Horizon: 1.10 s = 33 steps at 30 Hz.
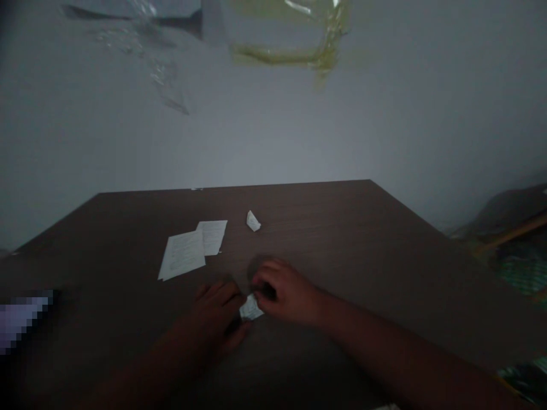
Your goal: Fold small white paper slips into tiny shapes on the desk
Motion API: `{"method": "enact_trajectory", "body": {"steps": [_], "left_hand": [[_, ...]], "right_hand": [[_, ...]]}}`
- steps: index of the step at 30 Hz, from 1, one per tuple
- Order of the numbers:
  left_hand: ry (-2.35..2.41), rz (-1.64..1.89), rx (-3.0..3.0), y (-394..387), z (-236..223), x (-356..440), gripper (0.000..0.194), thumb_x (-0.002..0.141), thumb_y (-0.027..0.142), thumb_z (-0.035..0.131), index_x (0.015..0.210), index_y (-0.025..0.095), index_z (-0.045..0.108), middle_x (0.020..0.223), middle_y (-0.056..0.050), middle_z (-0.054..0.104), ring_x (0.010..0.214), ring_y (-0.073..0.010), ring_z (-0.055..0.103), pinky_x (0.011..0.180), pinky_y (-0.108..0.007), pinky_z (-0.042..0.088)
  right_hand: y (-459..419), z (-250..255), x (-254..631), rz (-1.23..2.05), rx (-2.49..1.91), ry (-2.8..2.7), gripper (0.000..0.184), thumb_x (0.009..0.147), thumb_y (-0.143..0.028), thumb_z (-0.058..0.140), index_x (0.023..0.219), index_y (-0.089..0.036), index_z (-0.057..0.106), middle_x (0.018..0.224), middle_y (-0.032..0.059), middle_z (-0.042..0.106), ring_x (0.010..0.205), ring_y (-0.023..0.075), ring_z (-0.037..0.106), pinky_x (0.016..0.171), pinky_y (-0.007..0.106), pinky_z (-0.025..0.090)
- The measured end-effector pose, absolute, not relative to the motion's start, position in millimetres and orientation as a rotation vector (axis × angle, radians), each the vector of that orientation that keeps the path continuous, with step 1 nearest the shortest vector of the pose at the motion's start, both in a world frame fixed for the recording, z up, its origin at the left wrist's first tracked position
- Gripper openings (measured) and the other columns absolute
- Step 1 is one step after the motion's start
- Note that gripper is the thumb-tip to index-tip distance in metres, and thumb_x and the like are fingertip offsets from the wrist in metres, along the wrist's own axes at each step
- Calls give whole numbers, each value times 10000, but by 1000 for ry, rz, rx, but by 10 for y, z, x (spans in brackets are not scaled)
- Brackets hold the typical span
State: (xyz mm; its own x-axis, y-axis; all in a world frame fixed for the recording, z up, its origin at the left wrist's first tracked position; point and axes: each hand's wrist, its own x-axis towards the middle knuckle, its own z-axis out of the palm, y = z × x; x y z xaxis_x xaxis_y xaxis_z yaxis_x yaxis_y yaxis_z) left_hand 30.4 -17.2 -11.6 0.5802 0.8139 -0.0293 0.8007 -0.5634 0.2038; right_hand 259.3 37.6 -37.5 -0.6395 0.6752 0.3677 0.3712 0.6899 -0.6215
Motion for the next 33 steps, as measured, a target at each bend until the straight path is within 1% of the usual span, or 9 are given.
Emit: {"method": "enact_trajectory", "body": {"steps": [3,5,8,12,15,21,26,30,33], "left_hand": [[1300,78,2690,-153,-76,305,195,1004,204,724,1175,147,798,1155,-140,775,1116,-351,716,1023,-536,584],[1273,99,2672,-133,-56,288,149,1004,168,700,1114,153,799,1101,-123,779,1092,-336,725,1009,-503,583],[1239,208,2521,-110,-56,254,116,998,107,667,1004,159,770,1024,-86,770,1020,-276,737,954,-399,577],[1246,330,2381,-102,-48,232,174,1039,103,592,970,173,736,990,-54,763,919,-208,731,842,-301,553],[1264,442,2222,-80,-29,220,230,1046,154,551,922,182,744,929,-54,761,874,-214,725,803,-316,537],[1295,599,1827,-7,-111,191,250,1001,385,590,977,224,779,872,-27,795,821,-238,735,753,-336,532],[1330,685,1686,16,-187,170,202,962,419,646,946,242,741,831,-1,764,800,-224,714,719,-312,547],[1261,686,1578,38,-174,139,244,984,467,651,970,241,741,845,-14,782,812,-225,739,765,-338,590],[1274,687,1656,49,-178,120,231,1020,426,620,1022,233,749,834,-13,800,770,-213,754,747,-335,605]], "right_hand": [[345,-313,2650,779,-604,-2428,269,971,-323,808,1198,-222,706,1154,87,734,1110,267,680,1029,462,531],[332,-320,2650,808,-599,-2434,365,926,-380,880,1207,-223,709,1188,91,740,1147,279,679,1072,480,522],[317,-390,2623,815,-624,-2390,68,1022,-245,732,1080,-213,719,1041,73,745,1040,254,693,1007,442,535],[296,-446,2615,1002,-787,-2205,28,1036,-223,706,1032,-215,732,964,35,723,907,208,688,825,338,534],[291,-420,2614,1166,-874,-2088,49,1004,-250,758,1022,-210,737,946,13,726,872,189,683,796,314,528],[305,-414,2576,1343,-901,-1926,117,986,-321,795,1017,-215,756,951,16,761,906,193,704,848,336,568],[316,-467,2566,1356,-908,-1793,129,968,-338,813,1016,-225,771,985,29,794,945,205,730,898,368,590],[346,-514,2548,1425,-949,-1646,255,934,-457,878,980,-225,784,973,35,803,917,208,744,855,360,606],[361,-531,2548,1484,-913,-1594,306,902,-509,907,949,-226,802,938,29,801,887,205,744,835,357,612]]}}
